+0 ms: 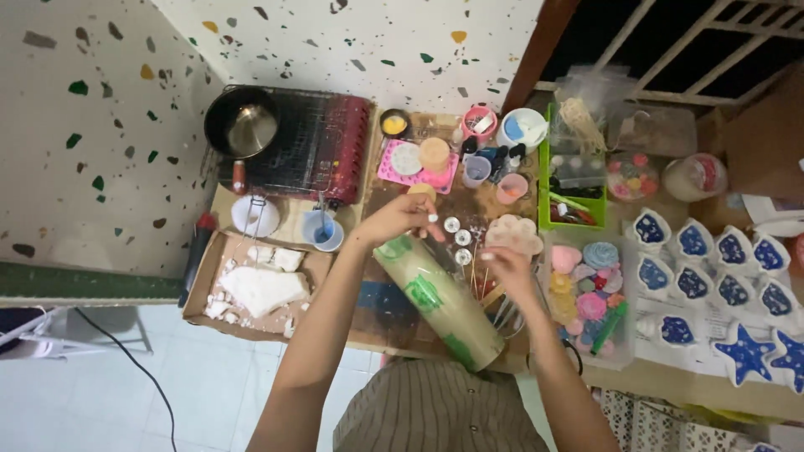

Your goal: Wrapping decorative candles in plastic film and securing them.

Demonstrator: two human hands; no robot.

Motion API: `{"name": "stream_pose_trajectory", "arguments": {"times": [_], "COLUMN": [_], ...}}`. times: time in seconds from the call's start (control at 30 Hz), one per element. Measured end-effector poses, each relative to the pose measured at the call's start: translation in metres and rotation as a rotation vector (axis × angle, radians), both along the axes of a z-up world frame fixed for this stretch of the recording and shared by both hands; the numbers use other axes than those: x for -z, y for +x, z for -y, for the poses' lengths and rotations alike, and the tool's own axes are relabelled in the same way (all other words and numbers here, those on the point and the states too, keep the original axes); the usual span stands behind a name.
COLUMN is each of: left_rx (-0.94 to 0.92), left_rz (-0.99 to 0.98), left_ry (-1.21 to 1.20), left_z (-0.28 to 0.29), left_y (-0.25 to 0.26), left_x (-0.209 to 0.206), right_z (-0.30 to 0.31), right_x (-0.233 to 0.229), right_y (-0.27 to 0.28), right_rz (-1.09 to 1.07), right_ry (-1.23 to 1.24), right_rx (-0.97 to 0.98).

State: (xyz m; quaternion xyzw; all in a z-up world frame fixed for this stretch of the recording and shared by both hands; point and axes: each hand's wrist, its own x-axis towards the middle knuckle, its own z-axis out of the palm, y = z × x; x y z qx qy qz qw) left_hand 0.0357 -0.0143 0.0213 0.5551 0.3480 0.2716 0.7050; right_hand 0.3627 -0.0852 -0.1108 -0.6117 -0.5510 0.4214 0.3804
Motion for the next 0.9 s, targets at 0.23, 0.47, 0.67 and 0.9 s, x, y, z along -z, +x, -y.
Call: {"name": "stream_pose_trajectory", "arguments": {"times": [0.23, 0.47, 0.67, 0.9], "left_rx": [0.021, 0.039, 0.034, 0.025], "left_rz": [0.092, 0.079, 0.087, 0.059], "left_ry": [0.088, 0.073, 0.061, 0.026], "left_z": [-0.018, -0.027, -0.03, -0.03], "left_y": [0.008, 0.012, 0.015, 0.014], "left_x": [0.024, 0.031, 0.029, 0.029], "right_z": [-0.025, -0.02, -0.016, -0.01], "right_x": [-0.024, -0.036, -0.045, -0.022], "right_y": [-0.063, -0.056, -0.062, -0.061], "right_rz": [-0.102, -0.158, -0.111, -0.176], "right_ry": [-0.241, -0.205, -0.298, -0.316], "right_rx": [-0.776, -0.757, -0.687, -0.656]}}
